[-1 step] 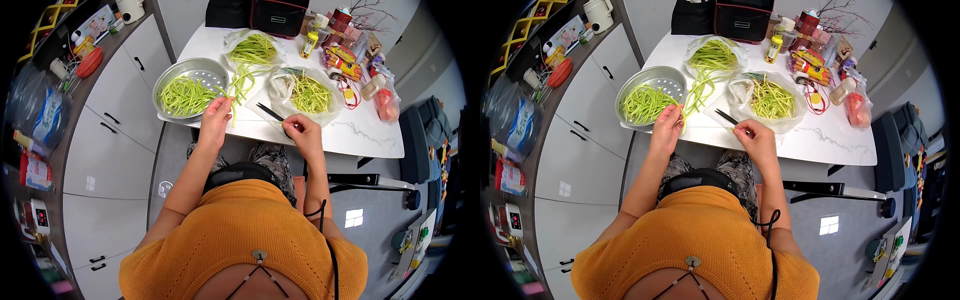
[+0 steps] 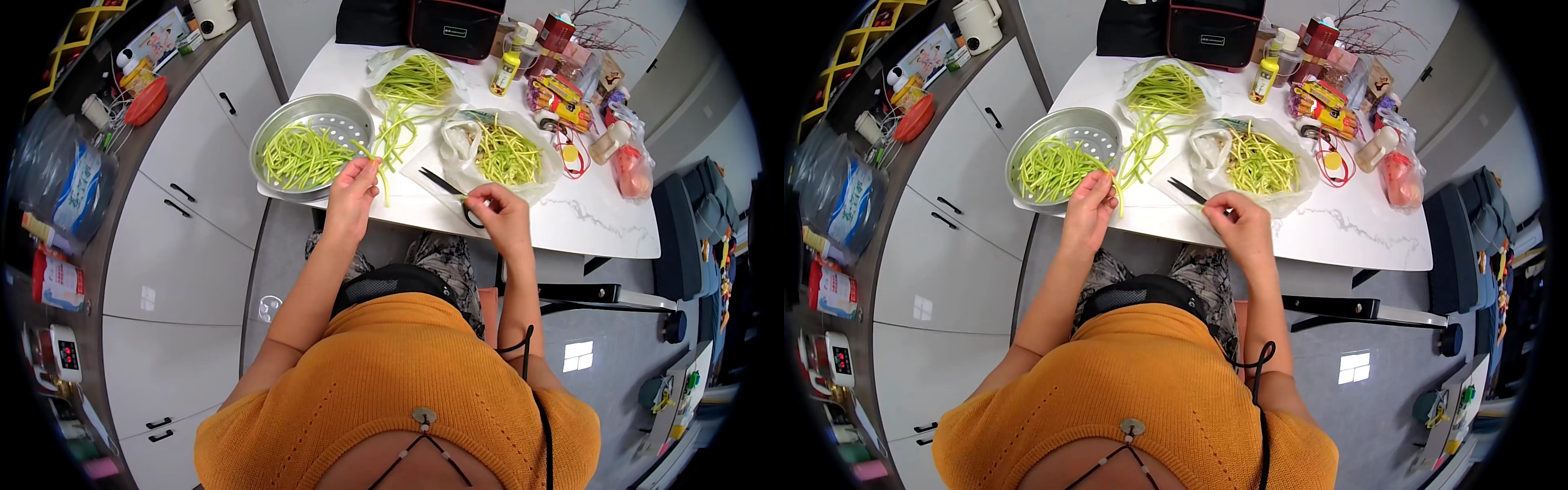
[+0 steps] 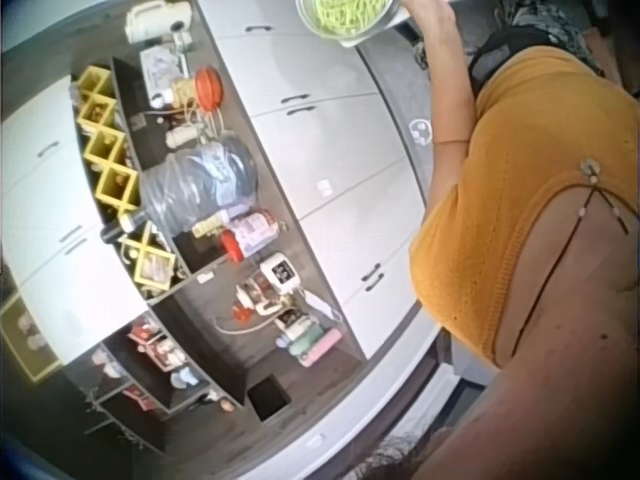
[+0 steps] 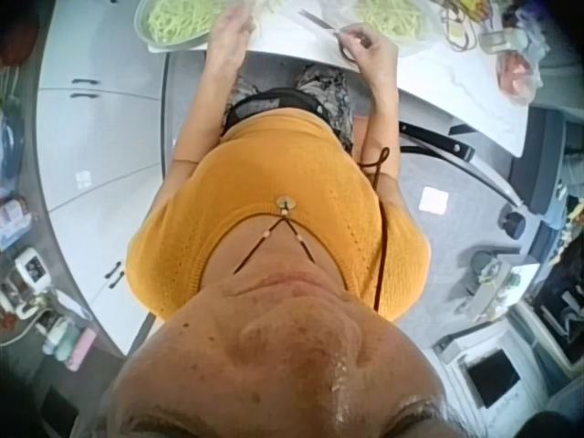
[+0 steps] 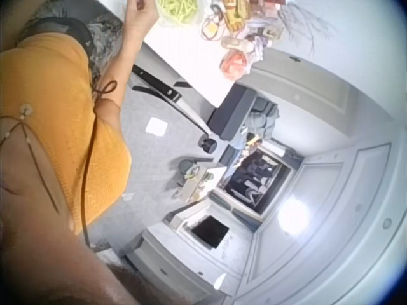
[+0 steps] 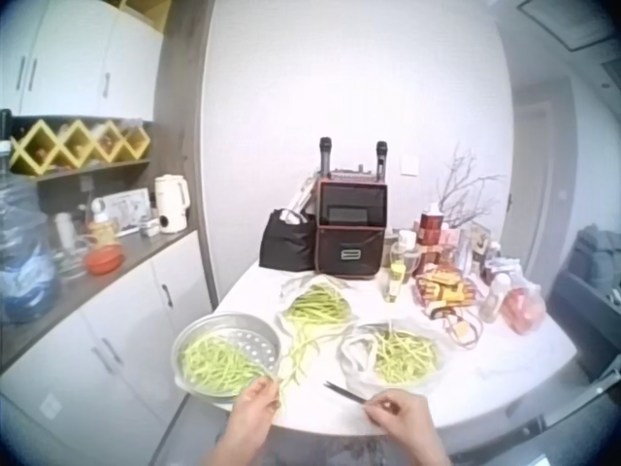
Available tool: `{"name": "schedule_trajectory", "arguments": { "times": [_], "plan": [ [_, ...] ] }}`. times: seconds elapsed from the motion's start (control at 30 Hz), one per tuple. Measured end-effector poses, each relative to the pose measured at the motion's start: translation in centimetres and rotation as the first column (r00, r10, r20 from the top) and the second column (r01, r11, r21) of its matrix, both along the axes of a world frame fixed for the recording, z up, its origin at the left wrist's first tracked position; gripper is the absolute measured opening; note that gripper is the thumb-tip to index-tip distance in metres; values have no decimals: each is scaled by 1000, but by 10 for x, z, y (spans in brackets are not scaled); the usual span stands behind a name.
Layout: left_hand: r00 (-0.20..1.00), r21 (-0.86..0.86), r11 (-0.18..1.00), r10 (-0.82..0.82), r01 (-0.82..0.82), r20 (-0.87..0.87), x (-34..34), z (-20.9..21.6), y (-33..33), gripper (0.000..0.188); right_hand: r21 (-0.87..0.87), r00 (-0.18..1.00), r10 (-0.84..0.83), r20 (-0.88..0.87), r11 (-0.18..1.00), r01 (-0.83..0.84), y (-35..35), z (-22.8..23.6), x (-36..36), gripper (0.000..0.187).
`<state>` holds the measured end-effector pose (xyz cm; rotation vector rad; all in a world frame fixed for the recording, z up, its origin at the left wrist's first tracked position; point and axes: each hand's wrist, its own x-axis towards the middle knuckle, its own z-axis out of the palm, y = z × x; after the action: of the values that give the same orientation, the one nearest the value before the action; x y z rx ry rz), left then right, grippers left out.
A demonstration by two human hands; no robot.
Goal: The person uses scissors to cut and strip pieces of green vegetable stalk by hand at a table.
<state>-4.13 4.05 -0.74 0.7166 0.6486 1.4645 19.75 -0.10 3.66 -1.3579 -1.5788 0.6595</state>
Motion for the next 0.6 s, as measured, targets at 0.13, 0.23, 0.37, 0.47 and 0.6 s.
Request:
{"name": "schedule_trajectory", "arguments": {
  "times": [0.13, 0.23, 0.37, 0.47, 0.6],
  "plan": [
    [996, -12, 998, 59, -58, 67, 2, 9, -4, 8, 86, 992, -127, 19, 988, 125, 20, 2, 25, 7],
    [986, 12, 987, 159, -160, 54, 0, 10, -2, 8, 132, 964, -259, 57, 959, 250, 28, 7, 41, 8],
    [979, 79, 976, 203, -202, -1, 0, 10, -2, 7, 180, 927, -340, 156, 933, 312, 45, 8, 59, 14],
    [949, 103, 959, 277, -264, -147, 8, 19, -8, 7, 239, 914, -361, 185, 919, 315, 51, 9, 59, 23],
    [951, 183, 952, 272, -245, -145, 16, 21, -14, 12, 265, 982, -169, 82, 954, 142, 48, -4, 37, 17]
  ]
}}
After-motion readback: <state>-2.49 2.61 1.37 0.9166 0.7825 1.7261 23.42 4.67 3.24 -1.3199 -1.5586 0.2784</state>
